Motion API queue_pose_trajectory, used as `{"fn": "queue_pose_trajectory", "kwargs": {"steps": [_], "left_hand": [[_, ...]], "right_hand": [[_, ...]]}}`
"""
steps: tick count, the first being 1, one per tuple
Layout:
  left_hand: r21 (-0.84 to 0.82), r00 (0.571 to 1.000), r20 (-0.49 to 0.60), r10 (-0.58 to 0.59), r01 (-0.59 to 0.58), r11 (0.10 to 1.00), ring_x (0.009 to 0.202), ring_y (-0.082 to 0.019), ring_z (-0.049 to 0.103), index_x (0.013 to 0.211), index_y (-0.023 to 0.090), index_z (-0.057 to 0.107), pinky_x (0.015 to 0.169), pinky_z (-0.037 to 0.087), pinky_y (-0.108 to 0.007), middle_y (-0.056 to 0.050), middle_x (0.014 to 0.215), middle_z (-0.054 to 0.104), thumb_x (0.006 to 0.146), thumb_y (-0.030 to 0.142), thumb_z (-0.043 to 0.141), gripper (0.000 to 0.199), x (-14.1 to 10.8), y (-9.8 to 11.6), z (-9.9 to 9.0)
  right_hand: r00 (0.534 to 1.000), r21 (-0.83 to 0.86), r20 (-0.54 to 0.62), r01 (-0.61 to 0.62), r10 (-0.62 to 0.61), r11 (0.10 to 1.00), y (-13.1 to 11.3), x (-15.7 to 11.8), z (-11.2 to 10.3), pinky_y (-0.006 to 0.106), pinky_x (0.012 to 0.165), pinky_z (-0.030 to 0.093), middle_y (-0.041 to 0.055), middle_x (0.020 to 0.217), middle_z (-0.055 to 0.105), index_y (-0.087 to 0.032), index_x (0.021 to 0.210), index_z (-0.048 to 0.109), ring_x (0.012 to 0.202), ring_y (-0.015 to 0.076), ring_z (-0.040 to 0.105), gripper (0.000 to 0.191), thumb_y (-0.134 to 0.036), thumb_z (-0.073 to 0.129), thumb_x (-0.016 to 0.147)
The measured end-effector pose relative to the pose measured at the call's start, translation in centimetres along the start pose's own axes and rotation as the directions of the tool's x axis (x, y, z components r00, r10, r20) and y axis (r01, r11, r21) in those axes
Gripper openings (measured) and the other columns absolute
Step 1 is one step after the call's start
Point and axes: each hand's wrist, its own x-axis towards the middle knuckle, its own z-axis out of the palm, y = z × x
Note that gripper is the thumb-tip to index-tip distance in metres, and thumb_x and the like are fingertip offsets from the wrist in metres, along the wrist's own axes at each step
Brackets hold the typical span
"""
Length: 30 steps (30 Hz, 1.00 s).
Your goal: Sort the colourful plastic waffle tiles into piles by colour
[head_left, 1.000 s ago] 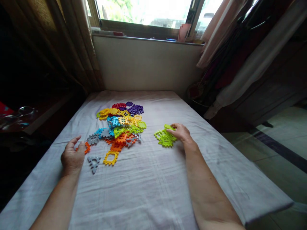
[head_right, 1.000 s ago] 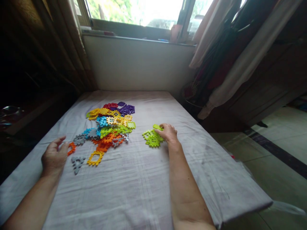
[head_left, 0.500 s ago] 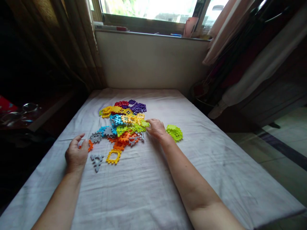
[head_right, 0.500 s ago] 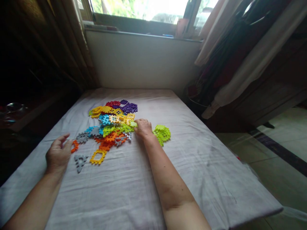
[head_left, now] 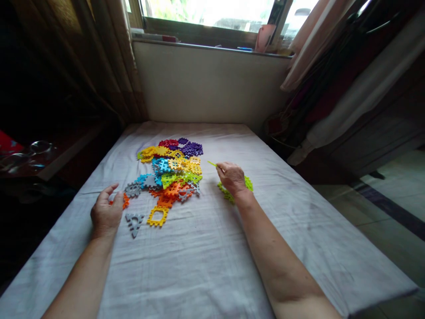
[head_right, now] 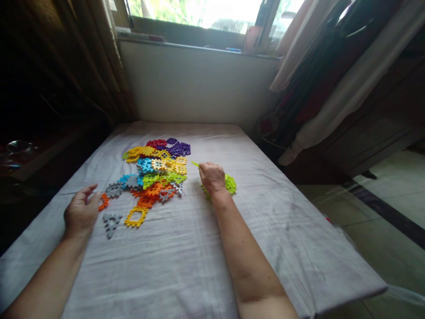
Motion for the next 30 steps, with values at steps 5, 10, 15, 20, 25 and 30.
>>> {"fn": "queue_pose_trajectory", "kwargs": {"steps": [5,10,15,20,25,30], "left_hand": [[-0.012,0.998,-0.023,-0.061,0.061,0.998,0.073,-0.017,0.056,0.120,0.021,0.069,0.086,0.051,-0.035,-0.004,0.095,0.069,0.077,0.042,0.057,0.049,-0.2,1.1,-0.2],[0.001,0.997,-0.028,-0.070,0.070,0.998,0.074,-0.018,0.056,0.122,0.020,0.069,0.084,0.051,-0.036,-0.006,0.099,0.070,0.077,0.040,0.057,0.050,-0.3,1.3,-0.4],[-0.020,0.997,-0.050,-0.060,0.060,0.998,0.084,-0.020,0.060,0.121,0.021,0.069,0.087,0.051,-0.036,-0.007,0.108,0.071,0.078,0.041,0.057,0.049,-0.3,0.9,-0.4],[-0.022,0.997,-0.037,-0.062,0.061,0.998,0.073,-0.017,0.057,0.119,0.020,0.070,0.081,0.051,-0.034,-0.005,0.096,0.070,0.079,0.039,0.057,0.046,-0.4,1.3,-0.4],[-0.011,0.998,-0.030,-0.050,0.050,0.999,0.069,-0.016,0.054,0.119,0.019,0.069,0.078,0.050,-0.033,-0.006,0.098,0.070,0.080,0.039,0.055,0.047,-0.6,1.6,-0.6],[-0.008,0.999,-0.030,-0.026,0.026,1.000,0.066,-0.016,0.051,0.118,0.021,0.069,0.071,0.048,-0.032,-0.003,0.089,0.067,0.078,0.045,0.053,0.049,-0.6,1.5,-0.5]], "right_hand": [[0.992,-0.004,-0.008,-0.123,0.122,0.992,4.6,-2.5,-1.8,0.029,0.090,0.046,0.0044,0.114,0.073,-0.028,0.104,0.078,0.107,0.0207,0.064,0.024,-0.028,0.056,0.094],[0.985,-0.018,0.075,-0.155,0.156,0.988,5.7,-3.6,-2.1,0.028,0.090,0.048,0.0027,0.112,0.073,-0.029,0.098,0.080,0.107,0.0205,0.064,0.020,-0.027,0.062,0.089],[0.988,-0.047,0.094,-0.116,0.120,0.992,5.0,-3.7,-2.4,0.029,0.092,0.048,0.0044,0.114,0.072,-0.029,0.104,0.079,0.109,0.0220,0.063,0.023,-0.027,0.065,0.086],[0.997,-0.028,0.071,-0.036,0.038,0.999,2.1,-3.3,-2.3,0.030,0.094,0.047,0.0063,0.114,0.072,-0.027,0.106,0.078,0.109,0.0225,0.063,0.026,-0.029,0.057,0.092],[0.976,0.047,0.131,0.166,-0.171,0.985,-2.9,-2.1,-0.1,0.031,0.097,0.045,0.0059,0.120,0.072,-0.025,0.113,0.074,0.112,0.0224,0.062,0.029,-0.032,0.053,0.095],[0.965,0.025,0.182,0.186,-0.187,0.982,-5.6,-0.7,1.9,0.033,0.095,0.045,0.0084,0.120,0.072,-0.023,0.115,0.071,0.113,0.0246,0.062,0.031,-0.039,0.057,0.092]]}}
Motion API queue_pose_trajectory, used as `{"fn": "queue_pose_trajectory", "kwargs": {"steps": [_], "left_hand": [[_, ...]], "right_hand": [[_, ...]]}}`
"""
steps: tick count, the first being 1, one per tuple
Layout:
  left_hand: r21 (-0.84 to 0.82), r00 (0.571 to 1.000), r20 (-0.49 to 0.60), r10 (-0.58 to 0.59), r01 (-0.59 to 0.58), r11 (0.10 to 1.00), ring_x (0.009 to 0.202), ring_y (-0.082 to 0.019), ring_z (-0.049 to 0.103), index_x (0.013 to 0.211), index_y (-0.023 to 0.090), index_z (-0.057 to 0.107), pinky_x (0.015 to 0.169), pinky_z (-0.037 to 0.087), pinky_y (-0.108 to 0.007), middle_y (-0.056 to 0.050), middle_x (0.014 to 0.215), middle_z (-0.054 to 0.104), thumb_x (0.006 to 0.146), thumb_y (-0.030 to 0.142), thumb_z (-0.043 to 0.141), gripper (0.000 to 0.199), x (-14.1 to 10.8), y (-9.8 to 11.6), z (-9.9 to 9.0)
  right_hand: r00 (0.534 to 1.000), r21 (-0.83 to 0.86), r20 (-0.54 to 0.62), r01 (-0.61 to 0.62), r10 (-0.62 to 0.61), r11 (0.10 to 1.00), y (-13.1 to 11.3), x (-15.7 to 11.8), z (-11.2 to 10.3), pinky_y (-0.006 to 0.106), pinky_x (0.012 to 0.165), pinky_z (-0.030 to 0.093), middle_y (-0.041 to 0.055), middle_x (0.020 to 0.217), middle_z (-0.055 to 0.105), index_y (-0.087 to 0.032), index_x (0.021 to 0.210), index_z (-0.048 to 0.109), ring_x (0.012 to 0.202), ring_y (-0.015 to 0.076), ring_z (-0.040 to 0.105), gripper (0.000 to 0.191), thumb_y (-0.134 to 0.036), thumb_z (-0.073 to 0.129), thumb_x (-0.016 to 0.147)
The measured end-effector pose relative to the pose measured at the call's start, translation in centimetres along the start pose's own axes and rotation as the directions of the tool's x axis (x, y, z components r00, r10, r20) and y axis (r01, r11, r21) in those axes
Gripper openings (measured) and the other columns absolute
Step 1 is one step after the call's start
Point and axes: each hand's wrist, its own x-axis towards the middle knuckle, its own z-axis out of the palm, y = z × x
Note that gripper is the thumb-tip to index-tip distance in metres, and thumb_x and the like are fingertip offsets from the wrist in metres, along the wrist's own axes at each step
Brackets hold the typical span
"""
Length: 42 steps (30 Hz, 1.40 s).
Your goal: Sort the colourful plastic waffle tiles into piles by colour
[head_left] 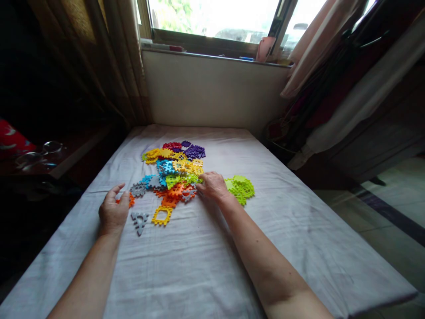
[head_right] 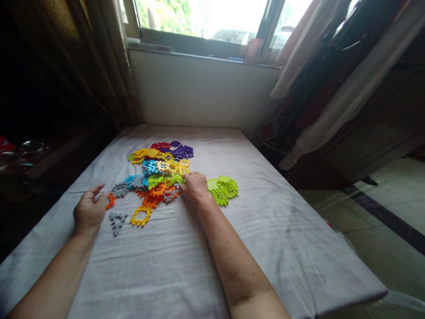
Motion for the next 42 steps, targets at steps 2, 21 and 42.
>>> {"fn": "queue_pose_trajectory", "kwargs": {"steps": [2,21,42], "left_hand": [[0.003,1.000,0.007,-0.004,0.004,1.000,0.064,-0.016,0.050,0.118,0.021,0.069,0.069,0.047,-0.031,-0.001,0.082,0.064,0.078,0.047,0.052,0.051,0.0,-0.1,0.1],[-0.016,1.000,0.003,-0.002,0.002,1.000,0.064,-0.015,0.049,0.118,0.021,0.069,0.074,0.049,-0.034,-0.003,0.089,0.067,0.077,0.044,0.055,0.049,0.2,-0.5,0.3],[-0.013,1.000,0.003,-0.011,0.011,1.000,0.068,-0.016,0.055,0.118,0.022,0.069,0.074,0.050,-0.033,-0.004,0.098,0.070,0.078,0.043,0.055,0.047,0.4,-0.9,0.7]], "right_hand": [[1.000,-0.010,0.010,-0.025,0.025,1.000,-0.3,0.4,0.3,0.033,0.094,0.046,0.0091,0.119,0.072,-0.023,0.116,0.070,0.112,0.0245,0.063,0.032,-0.039,0.057,0.092],[0.903,0.032,0.048,-0.429,0.428,0.903,8.6,-4.7,-4.7,0.034,0.089,0.046,0.0079,0.115,0.074,-0.025,0.115,0.072,0.109,0.0257,0.066,0.040,-0.045,0.068,0.081],[0.985,0.145,-0.001,-0.169,0.171,0.975,-2.4,0.4,-0.6,0.031,0.085,0.049,0.0055,0.110,0.076,-0.028,0.116,0.071,0.101,0.0219,0.068,0.031,-0.037,0.052,0.094]]}}
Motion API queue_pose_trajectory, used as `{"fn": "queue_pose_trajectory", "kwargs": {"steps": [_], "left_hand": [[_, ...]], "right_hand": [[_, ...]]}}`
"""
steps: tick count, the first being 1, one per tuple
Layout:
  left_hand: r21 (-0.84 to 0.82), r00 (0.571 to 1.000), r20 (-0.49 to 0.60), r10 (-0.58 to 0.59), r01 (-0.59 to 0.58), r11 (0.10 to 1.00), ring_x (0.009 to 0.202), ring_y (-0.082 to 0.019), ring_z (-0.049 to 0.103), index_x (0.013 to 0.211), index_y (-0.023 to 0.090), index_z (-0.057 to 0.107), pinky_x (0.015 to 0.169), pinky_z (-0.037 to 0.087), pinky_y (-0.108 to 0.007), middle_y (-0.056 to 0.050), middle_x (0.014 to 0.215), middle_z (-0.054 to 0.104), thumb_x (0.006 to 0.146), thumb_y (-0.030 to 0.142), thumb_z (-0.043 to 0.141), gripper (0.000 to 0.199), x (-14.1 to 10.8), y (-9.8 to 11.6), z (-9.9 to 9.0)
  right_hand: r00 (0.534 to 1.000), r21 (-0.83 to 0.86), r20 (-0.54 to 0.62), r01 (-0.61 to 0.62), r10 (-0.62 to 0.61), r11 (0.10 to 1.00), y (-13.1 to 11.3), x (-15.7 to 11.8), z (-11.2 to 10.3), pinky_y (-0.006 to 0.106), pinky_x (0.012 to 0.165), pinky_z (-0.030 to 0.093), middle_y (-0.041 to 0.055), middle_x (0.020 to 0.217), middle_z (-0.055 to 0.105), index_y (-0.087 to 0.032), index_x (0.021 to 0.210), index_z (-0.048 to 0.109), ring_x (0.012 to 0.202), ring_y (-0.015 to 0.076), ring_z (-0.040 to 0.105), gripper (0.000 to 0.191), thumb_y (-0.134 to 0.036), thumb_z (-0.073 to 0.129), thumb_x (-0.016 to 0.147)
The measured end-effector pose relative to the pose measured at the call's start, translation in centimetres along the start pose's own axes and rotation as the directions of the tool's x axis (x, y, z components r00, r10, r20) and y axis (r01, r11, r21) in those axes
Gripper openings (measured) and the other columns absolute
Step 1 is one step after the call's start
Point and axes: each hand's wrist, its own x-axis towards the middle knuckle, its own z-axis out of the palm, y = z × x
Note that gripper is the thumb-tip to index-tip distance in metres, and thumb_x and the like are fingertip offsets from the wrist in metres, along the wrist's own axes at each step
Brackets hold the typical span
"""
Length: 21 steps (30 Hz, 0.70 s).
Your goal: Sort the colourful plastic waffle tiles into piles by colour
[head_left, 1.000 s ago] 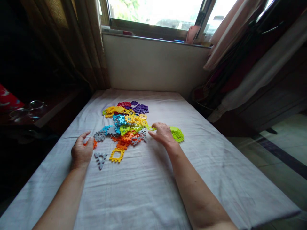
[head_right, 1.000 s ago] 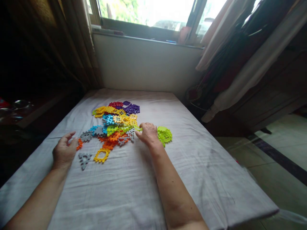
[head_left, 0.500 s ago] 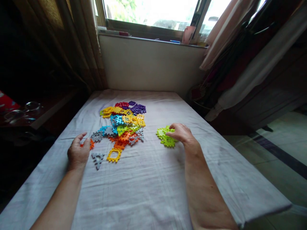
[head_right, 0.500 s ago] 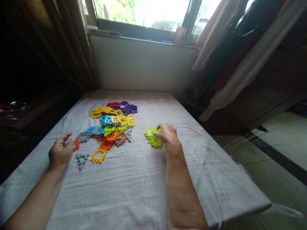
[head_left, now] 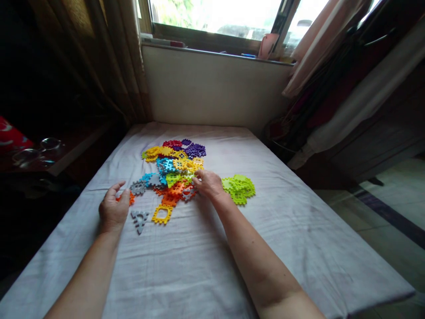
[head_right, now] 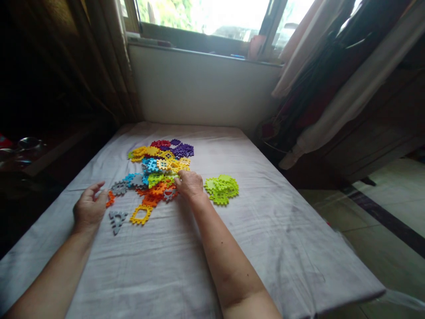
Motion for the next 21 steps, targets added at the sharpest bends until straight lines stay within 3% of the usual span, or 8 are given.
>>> {"fn": "queue_pose_trajectory", "kwargs": {"steps": [5,8,11,15,18,21], "left_hand": [[-0.007,1.000,-0.005,0.012,-0.012,1.000,0.070,-0.016,0.056,0.118,0.024,0.069,0.076,0.051,-0.032,-0.003,0.100,0.069,0.079,0.045,0.054,0.047,0.0,-0.2,0.1],[0.003,1.000,-0.013,0.020,-0.020,1.000,0.072,-0.017,0.057,0.117,0.024,0.069,0.077,0.052,-0.033,-0.003,0.100,0.070,0.079,0.044,0.055,0.046,0.0,-0.1,0.1],[0.001,1.000,-0.020,0.015,-0.015,1.000,0.073,-0.017,0.057,0.117,0.023,0.070,0.077,0.051,-0.033,-0.004,0.099,0.070,0.078,0.043,0.056,0.045,-0.1,0.2,-0.1],[0.001,1.000,0.014,0.009,-0.009,1.000,0.068,-0.016,0.054,0.119,0.021,0.070,0.076,0.050,-0.032,-0.004,0.092,0.070,0.078,0.042,0.057,0.047,-0.2,0.6,-0.4],[0.001,1.000,0.018,-0.001,0.001,1.000,0.072,-0.016,0.055,0.119,0.021,0.070,0.078,0.050,-0.032,-0.005,0.097,0.070,0.079,0.041,0.058,0.047,-0.2,0.6,-0.5],[0.002,1.000,0.013,-0.004,0.004,1.000,0.077,-0.018,0.056,0.119,0.021,0.069,0.082,0.050,-0.033,-0.005,0.101,0.070,0.078,0.041,0.058,0.047,-0.1,0.5,-0.4]], "right_hand": [[0.999,0.166,-0.004,-0.046,0.047,0.985,-0.1,0.3,0.5,0.026,0.077,0.049,0.0004,0.099,0.078,-0.030,0.100,0.076,0.091,0.0184,0.070,0.023,-0.030,0.057,0.087],[0.996,0.333,-0.047,-0.050,0.069,0.942,1.3,0.2,0.4,0.023,0.075,0.049,-0.0012,0.093,0.078,-0.028,0.095,0.077,0.085,0.0152,0.070,0.020,-0.026,0.060,0.085],[0.989,0.491,-0.080,-0.065,0.120,0.869,4.5,-0.2,-0.5,0.022,0.072,0.049,0.0001,0.088,0.078,-0.024,0.092,0.077,0.080,0.0143,0.069,0.019,-0.026,0.060,0.082],[0.959,0.602,-0.100,-0.153,0.264,0.783,11.0,-1.3,-3.1,0.024,0.068,0.049,0.0021,0.079,0.076,-0.019,0.085,0.076,0.071,0.0151,0.066,0.021,-0.029,0.061,0.075],[0.922,0.614,-0.132,-0.212,0.363,0.761,15.3,-2.4,-4.5,0.024,0.064,0.047,0.0037,0.074,0.074,-0.015,0.084,0.076,0.068,0.0153,0.064,0.025,-0.031,0.062,0.072],[0.905,0.537,-0.103,-0.298,0.412,0.789,17.6,-3.1,-4.7,0.023,0.062,0.046,0.0029,0.068,0.072,-0.016,0.081,0.077,0.065,0.0153,0.063,0.023,-0.030,0.063,0.069]]}}
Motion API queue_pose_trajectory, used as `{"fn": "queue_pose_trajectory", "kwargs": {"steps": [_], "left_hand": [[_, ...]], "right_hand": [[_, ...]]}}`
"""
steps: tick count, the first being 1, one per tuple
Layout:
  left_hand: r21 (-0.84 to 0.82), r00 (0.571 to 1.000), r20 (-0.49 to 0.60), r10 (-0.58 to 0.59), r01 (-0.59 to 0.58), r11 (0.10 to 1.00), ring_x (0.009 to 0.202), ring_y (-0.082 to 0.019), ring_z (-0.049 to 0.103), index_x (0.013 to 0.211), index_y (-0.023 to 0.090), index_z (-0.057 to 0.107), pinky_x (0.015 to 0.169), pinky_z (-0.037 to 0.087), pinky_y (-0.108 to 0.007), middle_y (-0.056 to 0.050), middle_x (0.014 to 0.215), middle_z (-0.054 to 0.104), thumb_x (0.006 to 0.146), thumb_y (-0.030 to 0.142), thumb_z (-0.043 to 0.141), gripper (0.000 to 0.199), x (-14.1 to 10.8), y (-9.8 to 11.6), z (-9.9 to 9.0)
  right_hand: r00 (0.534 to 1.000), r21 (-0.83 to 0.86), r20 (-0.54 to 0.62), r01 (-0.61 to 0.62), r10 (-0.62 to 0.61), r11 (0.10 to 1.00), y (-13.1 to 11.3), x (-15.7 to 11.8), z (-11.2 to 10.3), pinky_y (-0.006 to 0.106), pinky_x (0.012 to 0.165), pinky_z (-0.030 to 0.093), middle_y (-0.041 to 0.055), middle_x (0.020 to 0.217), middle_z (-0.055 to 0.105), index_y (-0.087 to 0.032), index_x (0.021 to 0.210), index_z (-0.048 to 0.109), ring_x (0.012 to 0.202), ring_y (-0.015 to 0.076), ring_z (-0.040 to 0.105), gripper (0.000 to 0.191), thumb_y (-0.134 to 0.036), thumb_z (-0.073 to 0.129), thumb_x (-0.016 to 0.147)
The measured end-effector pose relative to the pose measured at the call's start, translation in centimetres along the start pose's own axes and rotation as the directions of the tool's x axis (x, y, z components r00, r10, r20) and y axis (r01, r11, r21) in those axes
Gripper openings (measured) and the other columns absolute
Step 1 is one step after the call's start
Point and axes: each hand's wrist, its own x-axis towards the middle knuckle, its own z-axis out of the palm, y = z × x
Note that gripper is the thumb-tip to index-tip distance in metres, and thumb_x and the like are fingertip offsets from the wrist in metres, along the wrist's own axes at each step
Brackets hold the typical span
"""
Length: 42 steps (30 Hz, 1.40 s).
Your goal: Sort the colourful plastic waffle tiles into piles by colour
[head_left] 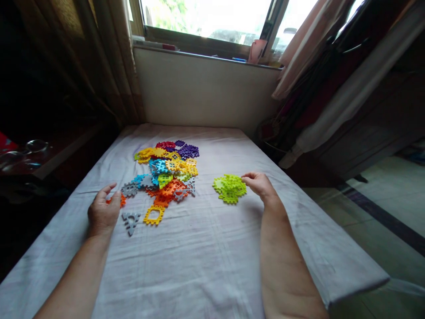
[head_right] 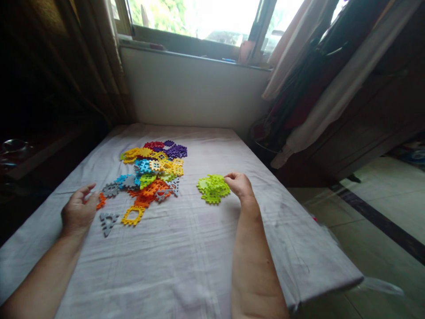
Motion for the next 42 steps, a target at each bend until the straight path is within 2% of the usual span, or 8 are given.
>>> {"fn": "queue_pose_trajectory", "kwargs": {"steps": [7,12,15,19,24,30,38,42], "left_hand": [[0.026,0.999,0.024,-0.034,0.033,0.999,0.066,-0.016,0.049,0.122,0.021,0.069,0.073,0.047,-0.032,-0.002,0.085,0.064,0.077,0.042,0.057,0.051,0.0,0.6,-0.4],[0.042,0.999,0.030,-0.036,0.035,0.999,0.066,-0.015,0.049,0.121,0.021,0.069,0.075,0.047,-0.033,-0.003,0.091,0.066,0.077,0.041,0.057,0.050,0.0,0.8,-0.5],[0.024,1.000,0.015,-0.023,0.023,0.999,0.072,-0.016,0.053,0.120,0.021,0.069,0.081,0.049,-0.034,-0.005,0.101,0.069,0.078,0.039,0.058,0.048,0.0,0.5,-0.3],[0.003,1.000,0.014,-0.016,0.016,1.000,0.082,-0.019,0.058,0.120,0.020,0.069,0.086,0.049,-0.034,-0.007,0.107,0.070,0.079,0.038,0.058,0.046,0.0,0.4,-0.1],[-0.002,0.999,0.023,-0.025,0.025,1.000,0.073,-0.016,0.056,0.120,0.020,0.069,0.078,0.050,-0.032,-0.005,0.100,0.070,0.080,0.038,0.058,0.045,-0.1,0.4,-0.2],[-0.008,1.000,-0.002,0.001,-0.001,1.000,0.067,-0.016,0.054,0.117,0.022,0.069,0.072,0.049,-0.031,-0.002,0.087,0.067,0.079,0.042,0.055,0.046,-0.1,0.3,0.0],[-0.005,1.000,0.002,-0.001,0.001,1.000,0.066,-0.017,0.052,0.116,0.022,0.068,0.069,0.048,-0.030,-0.001,0.081,0.063,0.078,0.045,0.052,0.047,-0.2,0.3,0.0],[-0.019,1.000,-0.007,0.004,-0.004,1.000,0.066,-0.016,0.051,0.115,0.022,0.069,0.069,0.046,-0.030,-0.002,0.086,0.066,0.077,0.045,0.053,0.047,-0.2,0.3,0.0]], "right_hand": [[0.995,-0.358,0.065,-0.043,0.070,0.933,-0.2,-0.6,-0.4,0.023,0.062,0.043,0.0033,0.072,0.074,-0.020,0.084,0.079,0.071,0.0163,0.066,0.022,-0.026,0.060,0.075],[0.993,-0.539,0.018,-0.086,0.113,0.838,-2.0,-1.5,-1.0,0.026,0.066,0.044,0.0052,0.089,0.077,-0.025,0.093,0.080,0.085,0.0206,0.069,0.027,-0.029,0.055,0.083],[0.999,-0.555,-0.017,-0.036,0.032,0.831,-4.1,-2.3,0.0,0.027,0.069,0.045,0.0055,0.095,0.078,-0.027,0.096,0.079,0.088,0.0212,0.070,0.028,-0.032,0.054,0.087],[0.980,-0.499,0.098,0.201,-0.175,0.843,-7.9,-4.2,4.0,0.026,0.078,0.048,0.0031,0.103,0.077,-0.029,0.103,0.077,0.095,0.0198,0.069,0.028,-0.035,0.051,0.092],[0.823,-0.392,0.330,0.564,-0.461,0.727,-12.2,-6.2,11.2,0.028,0.092,0.047,0.0050,0.119,0.071,-0.028,0.121,0.070,0.109,0.0196,0.063,0.032,-0.030,0.054,0.093],[0.712,-0.417,0.420,0.702,-0.563,0.577,-14.5,-5.8,15.7,0.033,0.094,0.046,0.0059,0.119,0.068,-0.029,0.121,0.071,0.110,0.0226,0.059,0.033,-0.026,0.053,0.094],[0.660,-0.390,0.386,0.750,-0.645,0.534,-14.2,-6.8,14.7,0.031,0.087,0.045,0.0071,0.106,0.071,-0.026,0.097,0.076,0.100,0.0210,0.061,0.032,-0.029,0.045,0.100],[0.753,-0.321,0.259,0.657,-0.604,0.682,-12.2,-7.0,11.9,0.026,0.087,0.046,0.0048,0.105,0.074,-0.026,0.103,0.074,0.098,0.0185,0.064,0.024,-0.027,0.051,0.096]]}}
